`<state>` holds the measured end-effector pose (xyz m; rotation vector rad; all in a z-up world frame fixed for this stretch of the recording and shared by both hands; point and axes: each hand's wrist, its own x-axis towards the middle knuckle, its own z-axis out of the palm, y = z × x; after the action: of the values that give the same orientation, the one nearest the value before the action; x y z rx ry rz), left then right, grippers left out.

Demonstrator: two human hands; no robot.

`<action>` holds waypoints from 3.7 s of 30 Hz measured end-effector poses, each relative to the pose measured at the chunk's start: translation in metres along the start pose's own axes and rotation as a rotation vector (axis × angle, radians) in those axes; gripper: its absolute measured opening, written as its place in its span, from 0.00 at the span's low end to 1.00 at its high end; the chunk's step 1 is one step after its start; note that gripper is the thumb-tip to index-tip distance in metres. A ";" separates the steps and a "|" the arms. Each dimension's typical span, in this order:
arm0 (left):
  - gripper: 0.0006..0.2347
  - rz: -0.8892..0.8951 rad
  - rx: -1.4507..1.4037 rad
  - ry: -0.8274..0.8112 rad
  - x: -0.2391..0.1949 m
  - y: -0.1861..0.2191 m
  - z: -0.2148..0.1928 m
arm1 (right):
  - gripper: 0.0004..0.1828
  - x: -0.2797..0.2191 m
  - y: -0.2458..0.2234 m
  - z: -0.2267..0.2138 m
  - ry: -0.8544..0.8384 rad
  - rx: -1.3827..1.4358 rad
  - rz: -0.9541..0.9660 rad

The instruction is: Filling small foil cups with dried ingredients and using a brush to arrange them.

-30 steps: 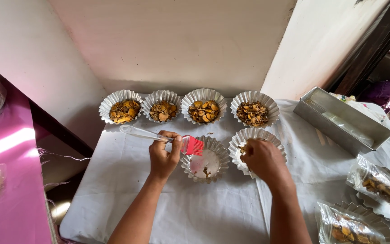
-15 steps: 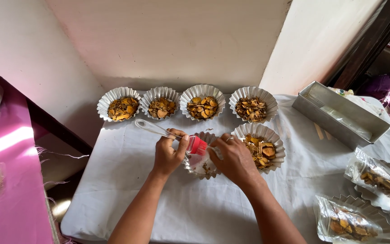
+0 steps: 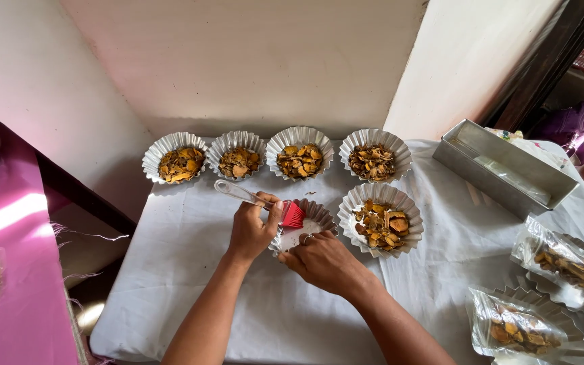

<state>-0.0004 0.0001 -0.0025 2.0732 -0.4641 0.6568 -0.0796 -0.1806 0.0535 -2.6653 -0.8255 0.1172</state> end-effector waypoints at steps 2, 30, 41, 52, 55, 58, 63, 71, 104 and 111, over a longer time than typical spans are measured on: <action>0.06 -0.007 0.003 -0.006 -0.001 -0.001 0.000 | 0.32 -0.001 -0.001 -0.002 -0.066 0.009 0.004; 0.06 0.024 -0.004 -0.039 -0.002 -0.003 0.002 | 0.12 -0.001 0.014 -0.021 -0.166 0.519 -0.064; 0.06 0.040 0.002 -0.027 -0.002 -0.007 0.002 | 0.06 -0.003 0.003 -0.023 -0.093 0.507 -0.054; 0.05 0.093 0.020 -0.011 -0.002 -0.001 -0.001 | 0.05 0.000 0.017 -0.015 -0.136 0.620 -0.073; 0.05 0.140 0.030 0.007 -0.001 -0.001 -0.002 | 0.06 0.002 0.022 -0.011 -0.120 0.666 -0.070; 0.06 0.148 -0.001 0.004 -0.001 0.000 -0.002 | 0.04 0.004 0.029 -0.007 -0.128 0.780 -0.062; 0.06 0.163 -0.006 0.047 0.001 -0.002 -0.004 | 0.08 0.008 0.036 0.002 -0.008 0.879 -0.020; 0.06 0.045 -0.421 0.290 -0.001 0.024 -0.022 | 0.09 0.014 0.063 -0.011 0.470 1.098 0.199; 0.07 -0.150 -0.349 0.170 0.005 0.017 -0.021 | 0.18 -0.010 0.071 -0.026 0.021 -0.050 0.611; 0.11 -0.355 -0.662 0.413 0.018 0.004 -0.032 | 0.14 -0.004 0.017 -0.051 0.051 0.036 0.377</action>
<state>0.0025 0.0237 0.0264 1.3027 -0.0491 0.5928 -0.0649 -0.2113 0.0949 -2.7457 -0.2951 0.1537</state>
